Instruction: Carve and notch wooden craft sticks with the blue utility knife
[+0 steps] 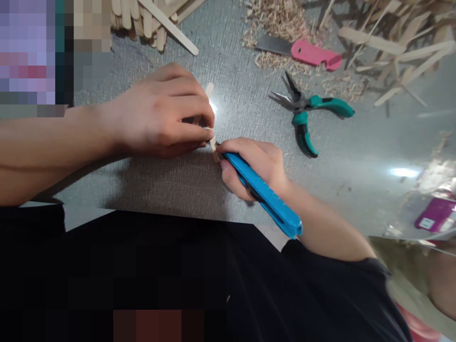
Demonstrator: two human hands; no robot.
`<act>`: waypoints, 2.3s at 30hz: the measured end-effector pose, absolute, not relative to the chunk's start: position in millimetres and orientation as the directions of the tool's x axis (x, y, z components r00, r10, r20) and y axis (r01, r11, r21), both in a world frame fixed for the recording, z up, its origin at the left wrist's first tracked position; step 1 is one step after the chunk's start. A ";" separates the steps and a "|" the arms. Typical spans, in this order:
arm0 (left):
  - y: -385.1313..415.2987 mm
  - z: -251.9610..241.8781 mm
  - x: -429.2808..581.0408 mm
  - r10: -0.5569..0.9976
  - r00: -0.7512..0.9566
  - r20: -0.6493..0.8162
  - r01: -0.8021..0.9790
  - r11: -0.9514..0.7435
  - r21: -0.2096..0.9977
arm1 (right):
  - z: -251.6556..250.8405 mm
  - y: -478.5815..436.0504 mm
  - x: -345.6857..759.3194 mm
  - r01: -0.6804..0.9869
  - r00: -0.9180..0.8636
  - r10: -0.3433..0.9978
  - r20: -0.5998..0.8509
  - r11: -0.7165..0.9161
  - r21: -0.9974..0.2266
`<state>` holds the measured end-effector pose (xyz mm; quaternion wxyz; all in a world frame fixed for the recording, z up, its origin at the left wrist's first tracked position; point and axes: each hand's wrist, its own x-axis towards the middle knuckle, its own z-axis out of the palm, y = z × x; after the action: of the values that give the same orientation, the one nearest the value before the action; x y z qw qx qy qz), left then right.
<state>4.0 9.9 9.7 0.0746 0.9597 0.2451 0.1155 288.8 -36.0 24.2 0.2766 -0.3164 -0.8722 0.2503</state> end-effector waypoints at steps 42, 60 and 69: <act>4.6 -1.2 9.2 0.556 0.818 0.150 0.516 -0.823 0.238 | 11.4 -70.3 275.6 0.556 -0.664 0.613 0.427 0.787 -0.266; 2.7 4.8 11.3 0.623 0.776 0.097 0.539 -0.735 0.412 | 18.6 -74.0 281.7 0.653 -0.452 0.848 0.275 0.525 -0.546; 5.8 -9.7 7.7 0.621 0.762 0.183 0.498 -0.742 0.448 | 16.5 -72.0 280.8 0.600 -0.449 0.831 0.327 0.552 -0.579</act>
<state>7.7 5.8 -9.7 0.1901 0.9192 0.3044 0.1622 280.8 -72.0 16.5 0.2982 -0.4318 -0.8289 0.1939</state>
